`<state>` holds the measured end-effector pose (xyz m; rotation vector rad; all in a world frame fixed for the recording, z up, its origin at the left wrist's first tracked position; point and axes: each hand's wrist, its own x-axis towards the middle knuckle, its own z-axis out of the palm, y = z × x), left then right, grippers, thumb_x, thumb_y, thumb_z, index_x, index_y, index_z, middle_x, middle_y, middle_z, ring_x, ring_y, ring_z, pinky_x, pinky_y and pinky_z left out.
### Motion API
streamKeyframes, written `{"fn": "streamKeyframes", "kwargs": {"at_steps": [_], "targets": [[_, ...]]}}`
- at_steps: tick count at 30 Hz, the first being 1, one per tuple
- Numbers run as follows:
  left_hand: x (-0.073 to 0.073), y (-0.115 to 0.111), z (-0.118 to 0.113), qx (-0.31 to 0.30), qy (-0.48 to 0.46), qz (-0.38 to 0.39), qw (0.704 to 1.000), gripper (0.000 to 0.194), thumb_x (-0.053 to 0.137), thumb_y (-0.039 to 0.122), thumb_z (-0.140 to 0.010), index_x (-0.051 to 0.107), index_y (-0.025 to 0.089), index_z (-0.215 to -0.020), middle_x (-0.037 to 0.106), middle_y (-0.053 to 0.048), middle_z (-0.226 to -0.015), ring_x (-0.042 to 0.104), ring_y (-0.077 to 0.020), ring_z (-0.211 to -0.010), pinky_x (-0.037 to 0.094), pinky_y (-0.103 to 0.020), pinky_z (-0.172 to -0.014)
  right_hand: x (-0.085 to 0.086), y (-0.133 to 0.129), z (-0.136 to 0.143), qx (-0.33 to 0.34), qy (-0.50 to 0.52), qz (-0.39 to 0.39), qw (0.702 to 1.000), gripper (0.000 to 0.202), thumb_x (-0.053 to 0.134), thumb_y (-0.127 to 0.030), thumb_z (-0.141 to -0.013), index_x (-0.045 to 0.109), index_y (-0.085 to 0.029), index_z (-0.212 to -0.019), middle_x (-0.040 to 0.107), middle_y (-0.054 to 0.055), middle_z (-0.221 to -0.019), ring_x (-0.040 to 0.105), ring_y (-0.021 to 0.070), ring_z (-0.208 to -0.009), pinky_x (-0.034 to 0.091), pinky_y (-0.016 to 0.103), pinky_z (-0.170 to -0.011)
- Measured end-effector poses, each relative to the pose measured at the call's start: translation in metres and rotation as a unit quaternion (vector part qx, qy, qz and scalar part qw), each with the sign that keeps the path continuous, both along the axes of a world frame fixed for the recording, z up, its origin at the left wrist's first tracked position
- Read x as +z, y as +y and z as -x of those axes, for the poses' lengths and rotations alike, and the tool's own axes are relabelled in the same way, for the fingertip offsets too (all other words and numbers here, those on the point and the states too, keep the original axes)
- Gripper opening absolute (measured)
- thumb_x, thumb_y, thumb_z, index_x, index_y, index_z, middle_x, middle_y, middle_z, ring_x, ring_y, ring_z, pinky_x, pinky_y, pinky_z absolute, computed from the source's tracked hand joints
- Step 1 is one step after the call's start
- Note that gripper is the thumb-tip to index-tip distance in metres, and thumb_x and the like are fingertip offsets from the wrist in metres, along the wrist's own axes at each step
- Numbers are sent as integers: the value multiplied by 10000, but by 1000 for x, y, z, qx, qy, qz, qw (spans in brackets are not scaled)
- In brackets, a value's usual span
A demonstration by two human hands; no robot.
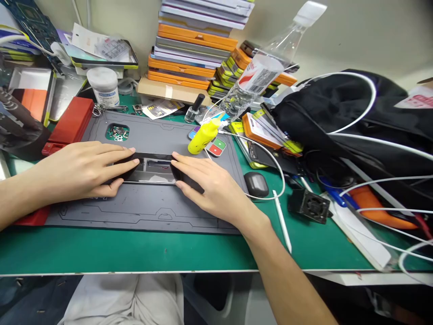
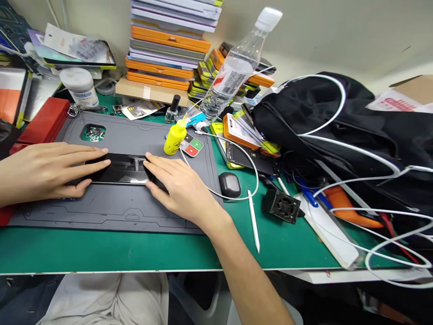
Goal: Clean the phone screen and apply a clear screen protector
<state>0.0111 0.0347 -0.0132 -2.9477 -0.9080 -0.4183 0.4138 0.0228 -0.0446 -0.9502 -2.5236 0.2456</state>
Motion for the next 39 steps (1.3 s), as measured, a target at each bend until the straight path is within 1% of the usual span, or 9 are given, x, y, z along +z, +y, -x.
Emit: {"fn": "streamKeyframes", "kwargs": {"at_steps": [4, 9, 11, 16, 21, 24, 30, 34, 39], "targets": [[1, -1, -1, -3, 14, -23, 1000, 492, 673, 318, -1269, 891, 336, -1709, 843, -83, -1792, 848, -375, -1652, 671, -579, -1477, -2, 2, 2, 9, 6, -34, 999, 470, 642, -212, -1287, 849, -181, -1709, 780, 200, -1840, 830, 374, -1676, 722, 586, -1376], [3, -3, -3, 25, 15, 32, 999, 512, 667, 358, -1255, 890, 456, -1705, 846, -5, -1792, 813, -357, -1701, 620, -597, -1526, -5, 3, 5, 15, 8, -88, 996, 452, 666, -157, -1253, 883, -169, -1650, 828, 217, -1768, 888, 378, -1592, 775, 572, -1297], [3, -4, -4, 29, 9, 51, 998, 515, 675, 367, -1246, 892, 479, -1699, 846, 0, -1792, 805, -366, -1711, 610, -611, -1534, -6, 2, 5, 13, -1, -105, 994, 450, 682, -138, -1243, 894, -173, -1639, 838, 219, -1751, 904, 384, -1565, 786, 573, -1285], [5, -5, -5, 28, 7, 64, 998, 512, 668, 349, -1251, 896, 445, -1699, 850, -43, -1791, 811, -392, -1701, 605, -631, -1534, -7, 2, 4, 15, -32, -122, 992, 485, 718, -109, -1227, 884, -215, -1670, 842, 193, -1755, 902, 384, -1567, 783, 571, -1298], [6, -6, -5, 32, 18, 64, 997, 524, 653, 364, -1260, 875, 447, -1728, 861, -31, -1778, 808, -368, -1706, 603, -604, -1541, -7, 0, 8, 33, -27, -195, 980, 427, 664, -74, -1237, 888, -108, -1599, 895, 236, -1667, 946, 353, -1483, 787, 484, -1255], [6, -6, -4, 26, 12, 53, 998, 517, 659, 355, -1264, 879, 424, -1727, 857, -52, -1784, 819, -381, -1691, 618, -619, -1525, -8, 0, 10, 26, -39, -236, 970, 387, 625, -78, -1257, 900, -95, -1528, 924, 222, -1615, 966, 325, -1434, 796, 441, -1198], [5, -6, -7, 33, 12, 54, 998, 514, 641, 373, -1267, 886, 425, -1716, 870, -31, -1765, 810, -364, -1703, 614, -592, -1534, -12, -1, 11, 3, -79, -224, 971, 432, 665, -84, -1224, 896, -168, -1579, 903, 183, -1672, 943, 333, -1482, 793, 490, -1205], [7, -6, -9, 34, 21, 55, 998, 523, 614, 371, -1276, 881, 407, -1725, 857, -42, -1779, 797, -375, -1721, 610, -619, -1533, -10, -2, 11, 7, -66, -226, 972, 425, 640, -82, -1235, 906, -154, -1559, 904, 190, -1662, 953, 333, -1465, 806, 477, -1190], [8, -6, -7, 42, 10, 62, 997, 558, 668, 327, -1229, 871, 433, -1738, 853, -16, -1785, 797, -371, -1721, 591, -618, -1541, -10, -2, 9, 9, -32, -159, 987, 484, 692, -73, -1201, 903, -182, -1623, 871, 196, -1708, 939, 380, -1498, 812, 537, -1235]]}}
